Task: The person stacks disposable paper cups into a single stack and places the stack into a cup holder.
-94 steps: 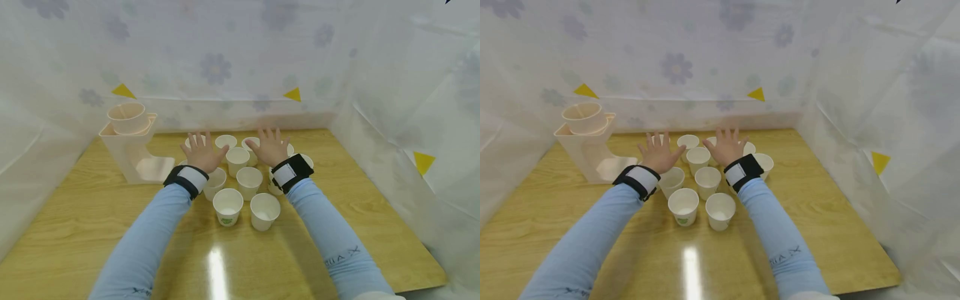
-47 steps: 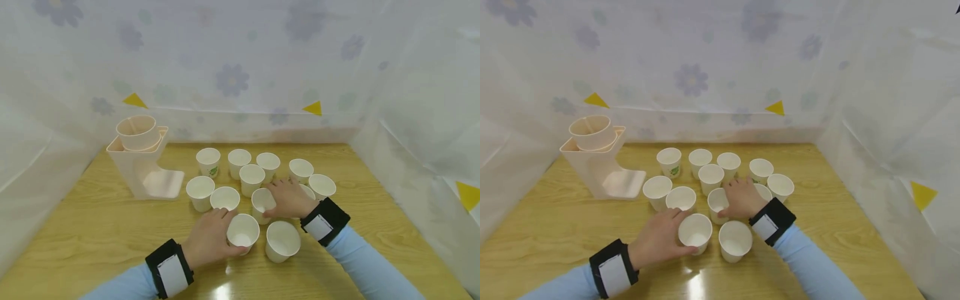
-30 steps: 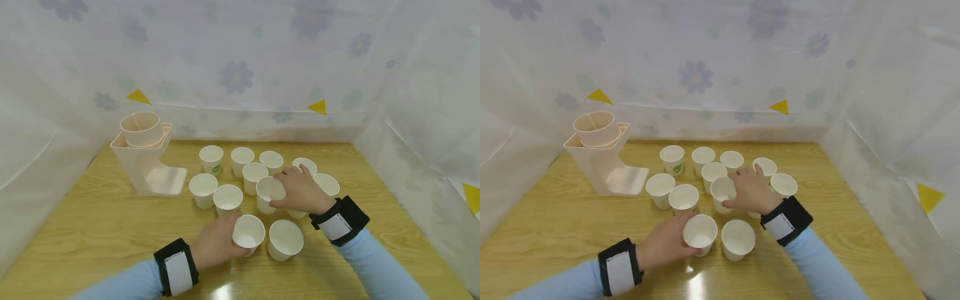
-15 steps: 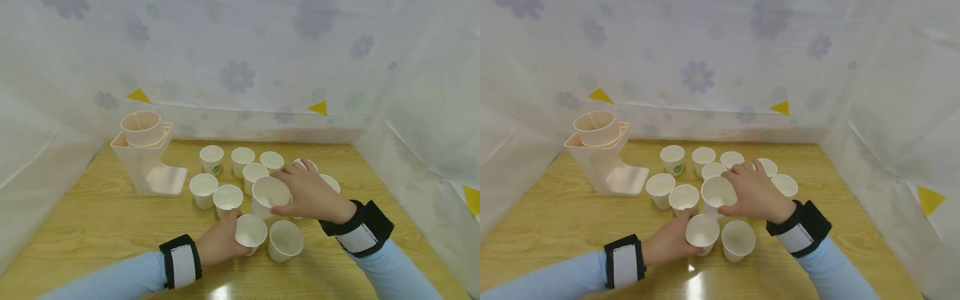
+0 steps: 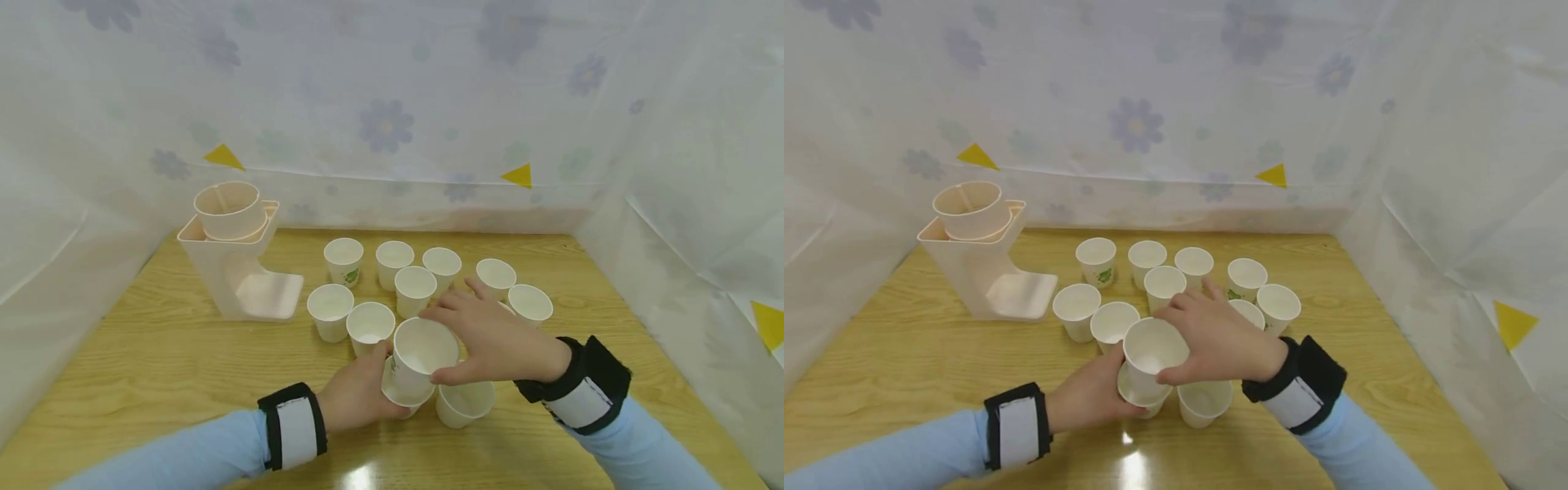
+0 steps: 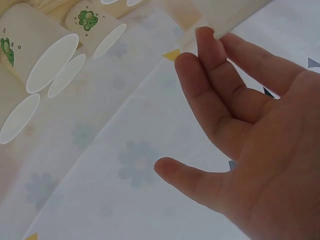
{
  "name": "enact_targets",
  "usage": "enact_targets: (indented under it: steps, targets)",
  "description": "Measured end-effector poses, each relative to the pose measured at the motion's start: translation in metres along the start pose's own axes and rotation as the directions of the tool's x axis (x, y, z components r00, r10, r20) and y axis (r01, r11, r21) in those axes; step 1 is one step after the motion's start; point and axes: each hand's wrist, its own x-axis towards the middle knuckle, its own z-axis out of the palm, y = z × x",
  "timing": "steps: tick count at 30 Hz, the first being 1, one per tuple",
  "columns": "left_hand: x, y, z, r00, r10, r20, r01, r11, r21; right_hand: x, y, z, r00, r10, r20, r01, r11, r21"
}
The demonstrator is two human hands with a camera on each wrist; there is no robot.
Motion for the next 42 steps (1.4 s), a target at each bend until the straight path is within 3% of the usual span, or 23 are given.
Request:
enact_targets:
  steps: [8,19,42]
  targets:
    - [0.001,-0.001,0.000,1.000,0.013,0.000,-0.013,1.000,0.003,0.002,0.000,0.004,1.000,0.008,0.008,-0.008,0.999,-0.038]
    - [0.001,-0.002,0.000,1.000,0.021,-0.017,-0.020,0.998,0.057,0.005,-0.002,0.011,0.999,-0.005,0.048,0.005,1.000,-0.003]
    - [0.001,-0.007,-0.002,0.998,0.056,0.004,-0.056,0.998,0.021,0.007,-0.007,0.024,0.993,-0.064,0.097,0.064,0.998,0.004]
